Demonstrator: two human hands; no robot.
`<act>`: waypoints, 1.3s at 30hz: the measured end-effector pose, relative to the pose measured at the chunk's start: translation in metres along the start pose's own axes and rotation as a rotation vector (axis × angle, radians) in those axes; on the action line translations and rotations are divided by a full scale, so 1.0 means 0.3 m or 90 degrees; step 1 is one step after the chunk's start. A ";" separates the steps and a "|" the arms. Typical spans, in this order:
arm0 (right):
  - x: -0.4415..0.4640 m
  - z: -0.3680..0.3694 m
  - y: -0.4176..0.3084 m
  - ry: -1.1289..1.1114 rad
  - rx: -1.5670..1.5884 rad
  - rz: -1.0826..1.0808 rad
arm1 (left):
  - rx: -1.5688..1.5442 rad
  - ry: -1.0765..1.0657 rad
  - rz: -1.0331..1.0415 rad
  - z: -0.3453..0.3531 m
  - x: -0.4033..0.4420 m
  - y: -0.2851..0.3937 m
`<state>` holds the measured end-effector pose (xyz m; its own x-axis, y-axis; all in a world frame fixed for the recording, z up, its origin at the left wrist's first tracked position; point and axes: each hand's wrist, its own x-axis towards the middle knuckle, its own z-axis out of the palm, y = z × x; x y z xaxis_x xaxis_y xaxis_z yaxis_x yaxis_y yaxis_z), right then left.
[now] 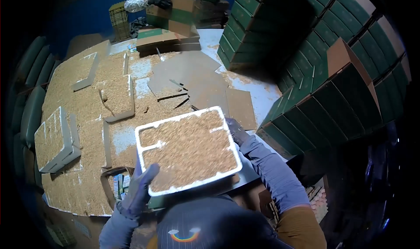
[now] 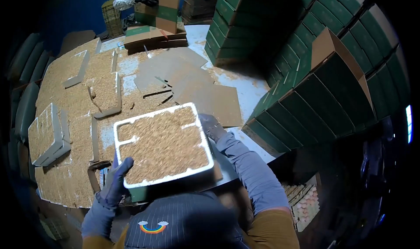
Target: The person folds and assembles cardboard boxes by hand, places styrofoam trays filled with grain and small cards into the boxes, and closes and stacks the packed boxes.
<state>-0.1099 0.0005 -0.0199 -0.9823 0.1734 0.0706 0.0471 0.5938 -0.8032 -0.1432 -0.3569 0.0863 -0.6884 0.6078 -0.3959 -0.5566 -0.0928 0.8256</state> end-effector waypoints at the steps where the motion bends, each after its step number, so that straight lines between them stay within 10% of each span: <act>1: -0.006 0.025 0.013 0.006 -0.047 -0.044 | 0.035 0.017 -0.038 -0.008 -0.035 0.004; 4: -0.029 0.055 0.006 -0.005 -0.128 -0.119 | 0.256 0.086 0.017 -0.072 -0.043 -0.131; 8: 0.061 -0.102 -0.026 -0.174 0.425 0.437 | 0.427 0.078 0.105 -0.039 0.026 -0.184; 10: 0.128 -0.052 0.326 -0.089 0.322 0.252 | 0.505 0.122 0.174 0.004 0.047 -0.178; 12: 0.141 -0.021 0.435 0.166 -0.237 0.414 | 0.399 0.257 -0.144 0.070 0.048 -0.123; 14: 0.146 0.027 0.429 0.070 -0.347 0.640 | 0.604 0.303 0.099 0.040 0.058 -0.223; 20: 0.050 0.101 0.878 0.098 -0.606 0.330 | 0.835 0.294 0.416 0.062 -0.071 -0.148; 25: 0.046 0.038 0.652 -0.009 -0.358 0.370 | 0.880 0.735 0.200 -0.296 -0.168 -0.261; 31: -0.039 0.005 0.757 -0.162 -0.552 0.316 | 1.155 0.698 -0.139 -0.592 -0.187 -0.501; 39: -0.159 -0.278 0.322 0.296 -0.316 0.088 | 0.779 0.728 0.023 -0.602 -0.281 -0.404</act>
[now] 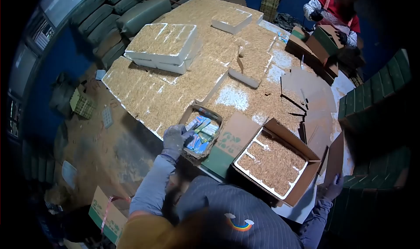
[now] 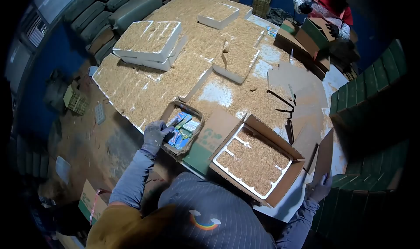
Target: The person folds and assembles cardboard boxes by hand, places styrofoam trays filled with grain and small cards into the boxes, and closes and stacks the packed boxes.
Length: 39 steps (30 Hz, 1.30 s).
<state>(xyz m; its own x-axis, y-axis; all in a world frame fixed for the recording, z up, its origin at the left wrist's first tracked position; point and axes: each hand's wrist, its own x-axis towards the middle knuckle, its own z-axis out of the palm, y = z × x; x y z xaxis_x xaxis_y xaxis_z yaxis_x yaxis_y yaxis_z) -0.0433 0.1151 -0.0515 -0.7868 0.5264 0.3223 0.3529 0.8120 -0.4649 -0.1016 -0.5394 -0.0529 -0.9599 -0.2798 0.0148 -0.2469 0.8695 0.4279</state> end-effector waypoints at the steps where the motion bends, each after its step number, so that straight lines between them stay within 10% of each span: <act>1: -0.008 -0.051 -0.034 0.005 0.000 0.004 | -0.102 -0.084 -0.103 -0.037 0.007 0.023; 5: -0.067 -0.196 -0.266 0.147 0.472 0.100 | -0.326 0.204 0.012 -0.183 -0.001 0.243; 7: -0.100 -0.255 -0.387 0.160 0.427 -0.023 | -0.097 0.350 0.478 -0.239 -0.031 0.495; 9: -0.129 -0.206 -0.480 0.208 0.347 -0.160 | -0.121 -0.052 0.623 -0.097 -0.085 0.655; 10: -0.137 -0.194 -0.568 0.178 0.296 -0.320 | -0.079 0.007 0.679 0.019 -0.130 0.667; 16: -0.283 -0.200 -0.722 -0.560 -0.313 -0.709 | -0.139 0.070 0.414 -0.325 -0.073 0.719; 19: -0.291 -0.054 -0.703 -0.665 -0.164 -0.717 | 0.055 -0.151 0.711 -0.104 -0.149 0.812; 26: -0.236 0.018 -0.729 -0.721 -0.406 -0.483 | 0.326 -0.436 0.709 0.157 -0.113 0.830; 30: -0.258 0.036 -0.686 -0.579 -0.340 -0.533 | -0.110 -0.254 0.551 -0.071 -0.050 0.835; 33: -0.216 -0.165 -0.624 -0.295 0.007 -0.322 | -0.514 -0.442 0.180 0.073 0.216 0.487; 35: -0.249 -0.074 -0.448 -0.318 0.581 0.269 | -0.559 -0.586 0.071 0.118 0.119 0.468; 37: -0.373 0.227 -0.263 -0.601 0.977 0.592 | -0.412 -0.597 0.128 0.185 0.061 0.501; 39: -0.408 0.257 -0.391 -0.525 1.068 0.579 | -0.231 -0.492 0.208 0.260 0.009 0.523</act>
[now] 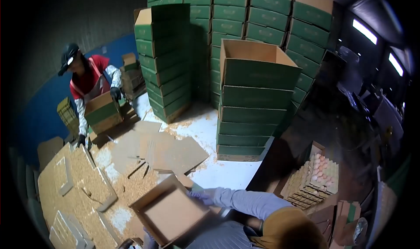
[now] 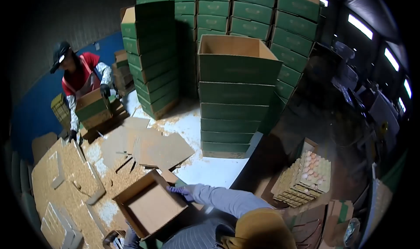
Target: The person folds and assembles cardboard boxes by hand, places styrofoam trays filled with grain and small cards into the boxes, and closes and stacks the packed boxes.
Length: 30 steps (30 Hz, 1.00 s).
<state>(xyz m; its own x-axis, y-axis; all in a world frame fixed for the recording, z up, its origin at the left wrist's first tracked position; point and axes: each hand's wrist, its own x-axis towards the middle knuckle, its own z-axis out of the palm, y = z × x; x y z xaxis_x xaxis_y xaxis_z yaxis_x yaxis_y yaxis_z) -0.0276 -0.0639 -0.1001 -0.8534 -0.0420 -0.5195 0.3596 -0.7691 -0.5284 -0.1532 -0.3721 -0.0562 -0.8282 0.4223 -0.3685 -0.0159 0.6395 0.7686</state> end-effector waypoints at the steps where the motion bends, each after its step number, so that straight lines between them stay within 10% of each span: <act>1: -0.005 0.031 0.012 0.108 -0.349 -0.129 | 0.088 0.040 -0.013 0.029 0.012 0.001; 2: -0.012 0.065 0.023 0.293 -0.706 -0.193 | 0.167 0.075 -0.033 0.050 0.026 -0.007; 4: 0.084 0.017 0.076 0.206 -0.657 -0.199 | 0.325 0.078 -0.026 0.076 0.046 -0.070; 7: 0.035 0.037 0.121 0.152 -0.613 -0.266 | 0.450 0.080 0.376 0.083 0.171 -0.394; 10: -0.127 0.066 0.170 0.197 -0.529 -0.427 | 0.136 -0.032 0.102 0.013 -0.025 0.007; 13: -0.481 0.098 0.183 0.305 -0.263 -0.471 | 0.256 -0.115 0.449 0.051 -0.042 0.281; 17: -0.935 -0.212 0.327 0.587 0.177 -0.577 | -0.087 -0.253 0.548 0.274 0.188 0.724; 18: -1.088 -0.183 0.292 0.646 0.141 -0.696 | -0.209 -0.320 0.406 0.233 0.147 0.964; 19: -1.222 -0.173 0.237 0.662 0.155 -0.813 | -0.293 -0.213 0.580 0.281 0.207 1.111; 23: -1.658 -0.129 -0.135 0.644 0.097 -1.115 | -0.499 -0.499 0.508 0.363 0.301 1.609; 24: -1.721 -0.114 -0.246 0.639 0.056 -1.132 | -0.423 -0.567 0.533 0.408 0.339 1.697; 27: -1.846 -0.065 -0.595 0.604 -0.079 -1.112 | 0.241 -0.192 0.926 0.481 0.276 1.803; 30: -1.824 -0.019 -0.945 0.566 -0.217 -0.966 | -0.193 -0.420 0.548 0.555 0.234 1.806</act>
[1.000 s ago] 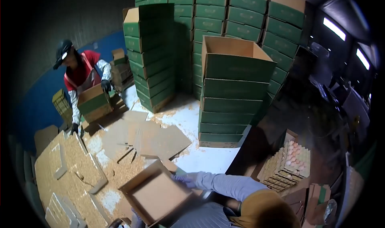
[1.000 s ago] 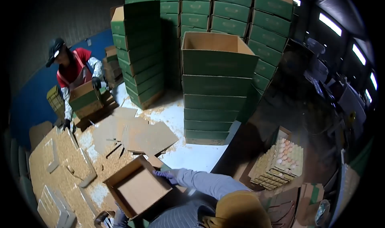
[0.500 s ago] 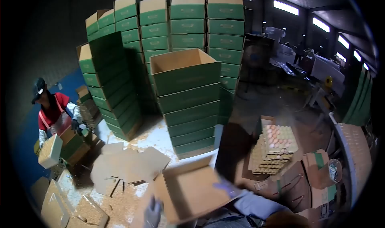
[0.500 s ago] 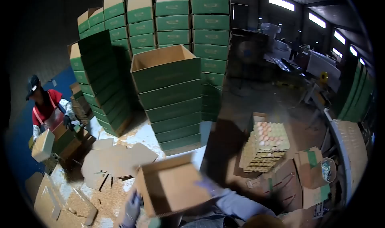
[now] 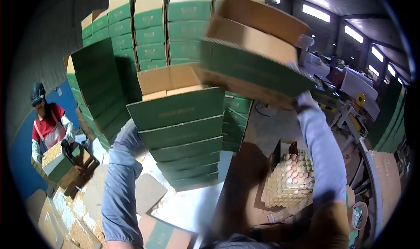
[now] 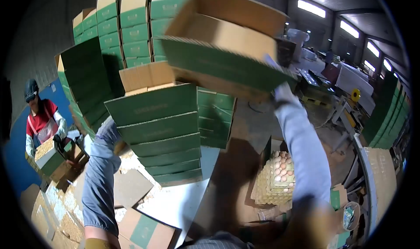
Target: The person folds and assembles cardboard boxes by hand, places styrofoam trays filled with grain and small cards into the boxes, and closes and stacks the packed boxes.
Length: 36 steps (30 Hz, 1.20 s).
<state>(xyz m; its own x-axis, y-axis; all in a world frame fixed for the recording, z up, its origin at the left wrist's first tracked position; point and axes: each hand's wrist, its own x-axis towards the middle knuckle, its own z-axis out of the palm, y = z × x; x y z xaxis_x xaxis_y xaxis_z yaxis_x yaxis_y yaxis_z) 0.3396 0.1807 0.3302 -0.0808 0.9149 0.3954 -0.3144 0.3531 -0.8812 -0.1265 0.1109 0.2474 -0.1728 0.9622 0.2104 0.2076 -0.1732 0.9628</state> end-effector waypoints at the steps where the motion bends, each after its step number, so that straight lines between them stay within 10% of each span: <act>1: 0.082 0.068 0.011 -0.055 -0.039 0.046 | -0.133 0.023 -0.041 0.019 -0.006 0.006; 7: 0.250 0.434 0.251 -0.407 -0.172 0.311 | -0.289 0.072 -0.079 0.083 -0.028 0.021; 10: 0.206 0.492 0.359 -0.082 0.006 0.401 | -0.324 0.082 -0.068 0.092 -0.040 0.016; 13: 0.196 0.279 0.541 -0.106 0.235 0.265 | -0.281 0.077 0.093 0.065 -0.074 -0.073; 15: 0.031 0.182 0.721 -0.199 -0.140 -0.064 | 0.247 0.325 0.315 -0.013 -0.194 -0.220; 17: -0.085 -0.229 1.093 -0.150 -0.400 -0.107 | 0.330 0.288 0.126 -0.074 -0.572 -0.289; 18: -0.291 -0.232 1.212 -0.097 -0.287 0.132 | 0.434 0.268 0.060 -0.103 -0.757 -0.392; 22: -0.974 0.263 1.429 -0.327 -0.141 0.535 | 0.781 0.193 -0.445 -0.094 -1.592 -0.757; 26: -1.107 0.771 1.486 -0.657 -0.474 0.359 | 0.740 0.145 -0.428 0.091 -1.827 -0.890; 30: -1.174 0.861 1.411 -0.564 -0.429 0.221 | 0.706 0.261 -0.380 0.131 -1.817 -0.889; 36: -0.995 0.949 1.130 -0.576 -0.034 0.435 | 0.759 0.541 -0.189 -0.220 -1.735 -0.478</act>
<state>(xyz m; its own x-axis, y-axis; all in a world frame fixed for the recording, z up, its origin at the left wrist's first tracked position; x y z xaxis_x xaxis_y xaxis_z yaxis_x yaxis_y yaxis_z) -0.0120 -0.0283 -0.0127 -0.8803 0.4499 -0.1505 0.0976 -0.1385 -0.9855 -0.1298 -0.3791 0.0111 -0.7564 0.4515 0.4733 0.6366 0.6742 0.3743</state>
